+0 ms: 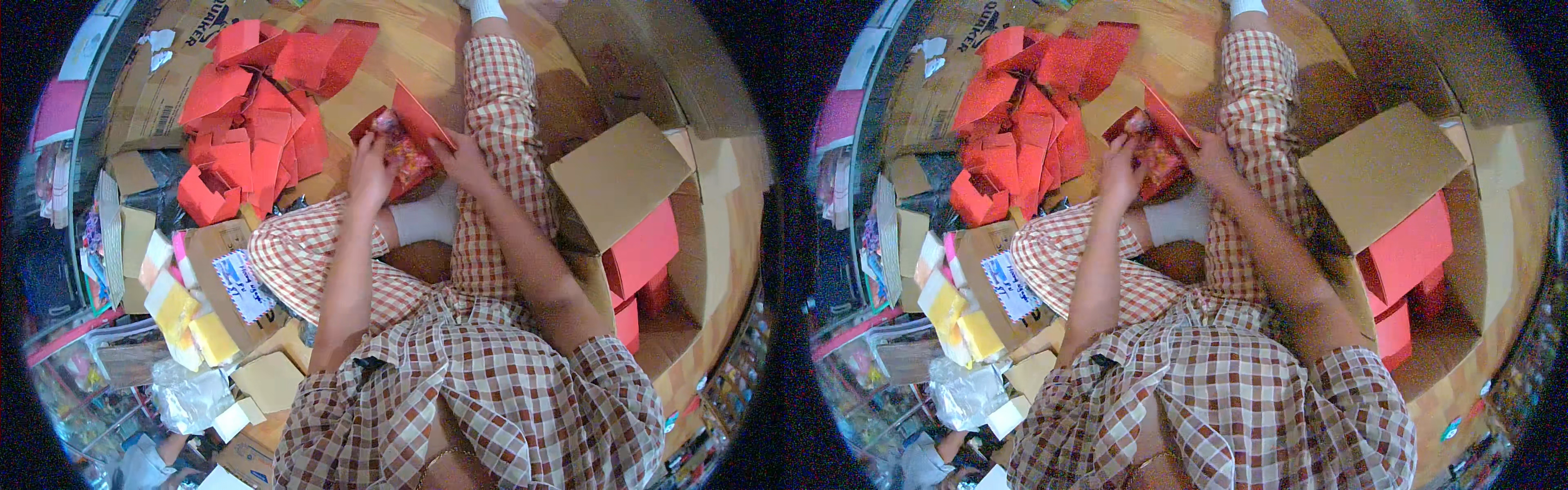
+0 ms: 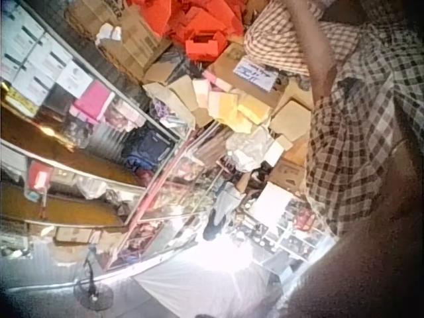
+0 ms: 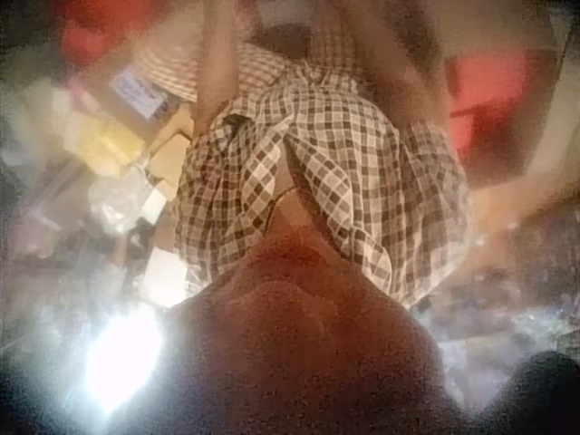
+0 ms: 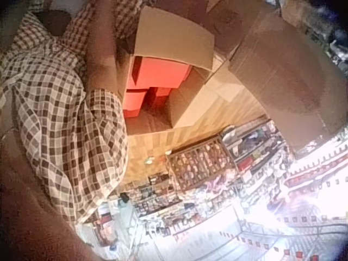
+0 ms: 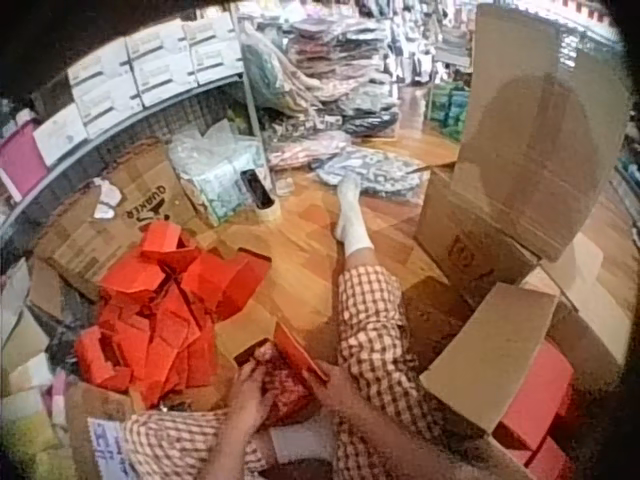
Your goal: The recorder is assembling small red cardboard boxes and placing items inside them.
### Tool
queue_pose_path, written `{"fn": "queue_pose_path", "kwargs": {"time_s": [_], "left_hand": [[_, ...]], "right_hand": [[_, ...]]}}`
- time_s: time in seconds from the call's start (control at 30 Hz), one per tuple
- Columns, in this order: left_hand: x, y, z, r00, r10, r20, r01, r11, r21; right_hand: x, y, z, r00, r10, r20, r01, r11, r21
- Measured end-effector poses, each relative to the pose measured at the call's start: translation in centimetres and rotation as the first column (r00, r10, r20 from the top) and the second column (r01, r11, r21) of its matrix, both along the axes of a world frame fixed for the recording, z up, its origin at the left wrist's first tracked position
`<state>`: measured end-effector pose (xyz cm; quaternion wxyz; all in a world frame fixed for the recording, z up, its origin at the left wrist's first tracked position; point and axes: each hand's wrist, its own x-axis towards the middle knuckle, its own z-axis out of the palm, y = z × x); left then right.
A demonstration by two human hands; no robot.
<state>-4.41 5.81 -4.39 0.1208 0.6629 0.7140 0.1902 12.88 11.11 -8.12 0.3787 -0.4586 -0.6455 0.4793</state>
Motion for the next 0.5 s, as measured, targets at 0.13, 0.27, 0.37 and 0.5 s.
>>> {"fn": "queue_pose_path", "kwargs": {"time_s": [0.13,0.27,0.37,0.5], "left_hand": [[1.6,1.4,-0.3,0.976,0.069,-0.207,-0.123,0.957,-0.263],[1.5,2.0,-1.5,0.975,0.177,-0.133,-0.213,0.912,-0.350],[0.9,1.4,-2.7,0.990,0.127,0.061,-0.117,0.983,-0.143],[0.8,0.2,-3.2,0.985,0.175,0.010,-0.170,0.967,-0.192]], "right_hand": [[0.2,0.1,-0.4,0.999,0.033,0.040,-0.027,0.990,-0.135],[0.0,0.2,-0.6,0.997,0.067,-0.032,-0.068,0.997,-0.029],[0.1,0.2,-0.9,0.999,0.013,-0.037,-0.014,0.999,-0.052],[0.1,-0.1,-0.7,0.999,-0.019,0.047,0.020,0.999,-0.032]]}}
